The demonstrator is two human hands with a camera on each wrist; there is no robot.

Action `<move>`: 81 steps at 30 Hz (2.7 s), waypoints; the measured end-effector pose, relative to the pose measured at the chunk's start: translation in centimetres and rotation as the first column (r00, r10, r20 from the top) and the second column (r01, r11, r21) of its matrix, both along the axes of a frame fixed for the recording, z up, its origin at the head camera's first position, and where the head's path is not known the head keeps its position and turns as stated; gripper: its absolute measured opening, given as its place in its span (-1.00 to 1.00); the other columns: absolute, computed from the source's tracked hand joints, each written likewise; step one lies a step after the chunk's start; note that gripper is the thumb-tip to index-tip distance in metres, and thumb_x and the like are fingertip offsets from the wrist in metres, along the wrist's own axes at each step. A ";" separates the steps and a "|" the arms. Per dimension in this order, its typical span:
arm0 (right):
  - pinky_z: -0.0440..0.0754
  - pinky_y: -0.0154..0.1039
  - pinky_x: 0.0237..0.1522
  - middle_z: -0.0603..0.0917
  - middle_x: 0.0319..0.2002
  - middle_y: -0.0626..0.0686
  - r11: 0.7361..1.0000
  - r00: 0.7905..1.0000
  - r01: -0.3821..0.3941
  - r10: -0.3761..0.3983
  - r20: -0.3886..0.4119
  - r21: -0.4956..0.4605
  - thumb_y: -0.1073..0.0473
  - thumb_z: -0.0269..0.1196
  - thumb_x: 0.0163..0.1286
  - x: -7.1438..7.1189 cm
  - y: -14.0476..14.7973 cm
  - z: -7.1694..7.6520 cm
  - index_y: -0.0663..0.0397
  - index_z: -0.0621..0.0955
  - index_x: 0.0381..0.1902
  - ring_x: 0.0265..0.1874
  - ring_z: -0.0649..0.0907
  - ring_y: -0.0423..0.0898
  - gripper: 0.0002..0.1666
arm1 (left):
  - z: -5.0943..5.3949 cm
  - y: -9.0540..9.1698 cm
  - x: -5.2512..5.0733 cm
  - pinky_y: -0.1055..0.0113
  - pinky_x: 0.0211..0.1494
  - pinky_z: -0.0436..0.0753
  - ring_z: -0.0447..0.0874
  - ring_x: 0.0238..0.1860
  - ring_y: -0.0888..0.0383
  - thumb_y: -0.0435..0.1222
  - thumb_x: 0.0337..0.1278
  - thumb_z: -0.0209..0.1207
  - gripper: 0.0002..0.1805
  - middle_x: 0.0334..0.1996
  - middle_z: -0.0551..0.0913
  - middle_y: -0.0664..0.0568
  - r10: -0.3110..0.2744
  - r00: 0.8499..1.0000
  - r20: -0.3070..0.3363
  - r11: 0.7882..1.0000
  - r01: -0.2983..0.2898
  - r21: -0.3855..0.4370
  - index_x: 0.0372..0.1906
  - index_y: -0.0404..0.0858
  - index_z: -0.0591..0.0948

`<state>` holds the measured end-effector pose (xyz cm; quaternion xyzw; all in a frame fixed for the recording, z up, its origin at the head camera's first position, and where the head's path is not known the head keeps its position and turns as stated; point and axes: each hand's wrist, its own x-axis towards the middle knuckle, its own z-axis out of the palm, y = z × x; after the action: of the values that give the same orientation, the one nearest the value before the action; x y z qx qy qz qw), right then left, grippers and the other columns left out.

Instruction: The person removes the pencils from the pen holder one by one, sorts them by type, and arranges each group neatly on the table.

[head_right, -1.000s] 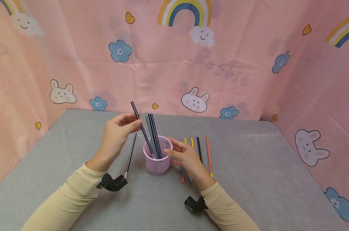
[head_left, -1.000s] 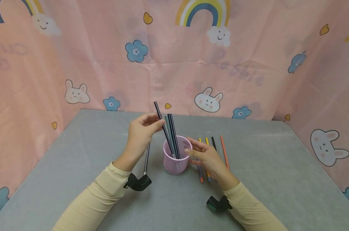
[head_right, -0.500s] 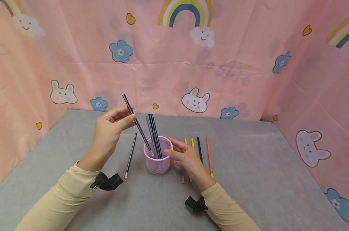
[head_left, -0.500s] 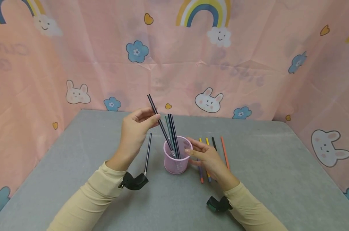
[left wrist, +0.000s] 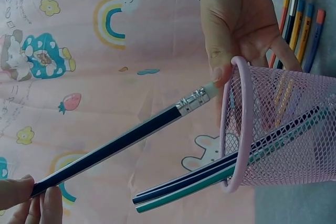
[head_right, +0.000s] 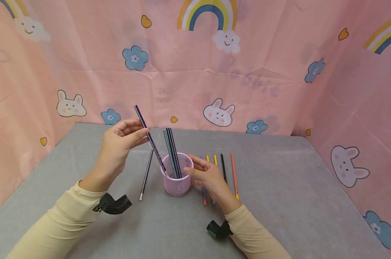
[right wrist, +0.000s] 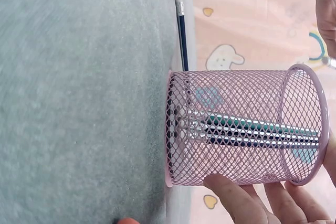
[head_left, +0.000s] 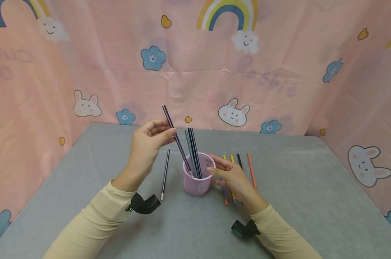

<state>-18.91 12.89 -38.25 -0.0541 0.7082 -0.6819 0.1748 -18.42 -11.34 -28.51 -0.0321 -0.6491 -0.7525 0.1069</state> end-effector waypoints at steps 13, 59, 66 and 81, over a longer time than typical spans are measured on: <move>0.62 0.11 0.25 0.36 0.47 0.15 1.000 1.000 -0.006 0.006 -0.007 -0.006 0.19 0.25 0.42 -0.1 0.0 -0.1 0.04 0.31 0.49 0.43 0.41 0.10 -0.27 | -0.2 -1.7 0.2 0.34 -0.06 0.79 0.74 -0.27 0.32 -0.38 0.21 0.31 -0.63 -0.31 0.71 0.11 -0.026 0.998 0.054 0.996 0.031 -0.082 0.06 -0.48 0.58; 0.62 0.12 0.25 0.38 0.46 0.15 1.000 1.000 -0.001 0.001 -0.005 -0.003 0.18 0.26 0.42 0.0 0.0 0.1 0.03 0.33 0.49 0.40 0.44 0.11 -0.28 | -6.7 -5.6 -5.4 0.27 0.02 0.78 0.73 -0.28 0.26 -0.39 0.24 0.27 -0.61 0.13 0.64 -0.34 -0.013 0.891 0.454 0.847 0.251 -0.468 0.13 -0.50 0.60; 0.60 0.14 0.27 0.38 0.46 0.17 1.000 1.000 -0.006 0.006 0.000 -0.010 0.19 0.26 0.42 0.0 0.1 0.1 0.04 0.32 0.49 0.41 0.42 0.11 -0.28 | -7.6 -5.9 -6.1 0.27 -0.02 0.79 0.73 -0.28 0.23 -0.40 0.26 0.26 -0.65 0.08 0.67 -0.32 0.019 0.864 0.503 0.817 0.276 -0.506 0.10 -0.47 0.63; 0.58 0.17 0.27 0.38 0.45 0.18 1.000 1.000 -0.001 0.001 0.000 -0.017 0.20 0.27 0.41 0.0 0.0 0.2 0.06 0.33 0.48 0.42 0.41 0.15 -0.27 | -9.1 -6.1 -7.2 0.44 -0.30 0.78 0.67 -0.47 0.30 -0.43 0.21 0.28 -0.70 -0.09 0.70 -0.22 0.070 0.836 0.544 0.814 0.267 -0.516 0.02 -0.48 0.66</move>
<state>-18.95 12.89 -38.08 -0.0560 0.7023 -0.6878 0.1749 -25.61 -17.44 -37.56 0.1152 -0.8447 -0.5048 -0.1355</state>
